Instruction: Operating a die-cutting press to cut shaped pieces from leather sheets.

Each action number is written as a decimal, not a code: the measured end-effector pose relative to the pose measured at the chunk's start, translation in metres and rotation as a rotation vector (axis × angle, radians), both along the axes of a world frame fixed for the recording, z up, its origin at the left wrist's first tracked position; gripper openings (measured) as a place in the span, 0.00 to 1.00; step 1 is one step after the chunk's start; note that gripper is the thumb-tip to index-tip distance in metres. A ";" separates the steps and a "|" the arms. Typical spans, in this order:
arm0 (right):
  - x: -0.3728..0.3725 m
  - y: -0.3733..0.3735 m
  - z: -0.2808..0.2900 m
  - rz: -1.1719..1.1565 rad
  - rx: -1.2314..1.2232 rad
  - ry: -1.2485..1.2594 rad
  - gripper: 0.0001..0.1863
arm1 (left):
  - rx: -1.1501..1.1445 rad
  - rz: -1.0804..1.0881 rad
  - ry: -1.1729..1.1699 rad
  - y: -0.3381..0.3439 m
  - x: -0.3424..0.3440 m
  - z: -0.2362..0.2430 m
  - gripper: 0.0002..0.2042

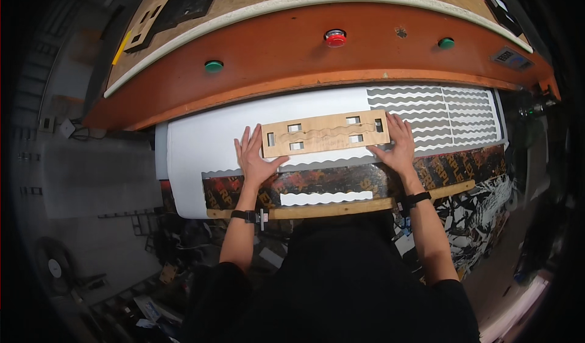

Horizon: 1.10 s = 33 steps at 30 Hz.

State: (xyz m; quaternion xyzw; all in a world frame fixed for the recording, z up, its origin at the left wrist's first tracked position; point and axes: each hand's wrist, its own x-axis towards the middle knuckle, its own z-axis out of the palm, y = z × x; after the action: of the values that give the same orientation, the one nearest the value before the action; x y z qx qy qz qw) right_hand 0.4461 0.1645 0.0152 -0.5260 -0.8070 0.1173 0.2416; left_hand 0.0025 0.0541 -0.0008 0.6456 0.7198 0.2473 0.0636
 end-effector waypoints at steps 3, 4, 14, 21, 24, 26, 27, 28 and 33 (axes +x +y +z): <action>-0.001 -0.006 -0.007 0.020 0.035 0.006 0.50 | 0.004 0.014 0.027 -0.009 -0.003 -0.005 0.56; -0.001 -0.007 -0.007 0.026 0.046 0.006 0.50 | 0.006 0.019 0.041 -0.011 -0.004 -0.005 0.56; -0.007 0.003 -0.008 0.030 0.089 0.000 0.51 | 0.060 0.041 0.057 -0.005 -0.005 -0.005 0.58; -0.017 0.001 -0.013 0.032 0.076 0.030 0.49 | 0.056 0.056 0.070 -0.010 -0.015 -0.015 0.59; -0.015 0.023 -0.014 0.019 0.127 0.023 0.48 | 0.075 0.052 0.063 0.014 -0.013 -0.012 0.55; -0.009 0.038 -0.010 -0.017 0.077 -0.031 0.50 | 0.029 0.050 0.045 0.031 -0.012 -0.004 0.53; -0.031 0.038 -0.005 0.033 0.089 0.026 0.49 | 0.080 0.091 0.069 0.021 -0.035 -0.008 0.52; -0.028 0.038 -0.006 0.033 0.099 0.028 0.49 | 0.090 0.091 0.071 0.021 -0.036 -0.005 0.52; 0.012 0.032 -0.018 -0.042 -0.094 0.066 0.49 | -0.149 0.061 -0.150 -0.002 -0.020 0.003 0.59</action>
State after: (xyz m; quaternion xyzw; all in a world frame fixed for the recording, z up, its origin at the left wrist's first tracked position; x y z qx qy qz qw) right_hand 0.4584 0.1966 -0.0030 -0.5492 -0.7811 0.1672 0.2456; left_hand -0.0175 0.0520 0.0021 0.5965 0.7487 0.2426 0.1575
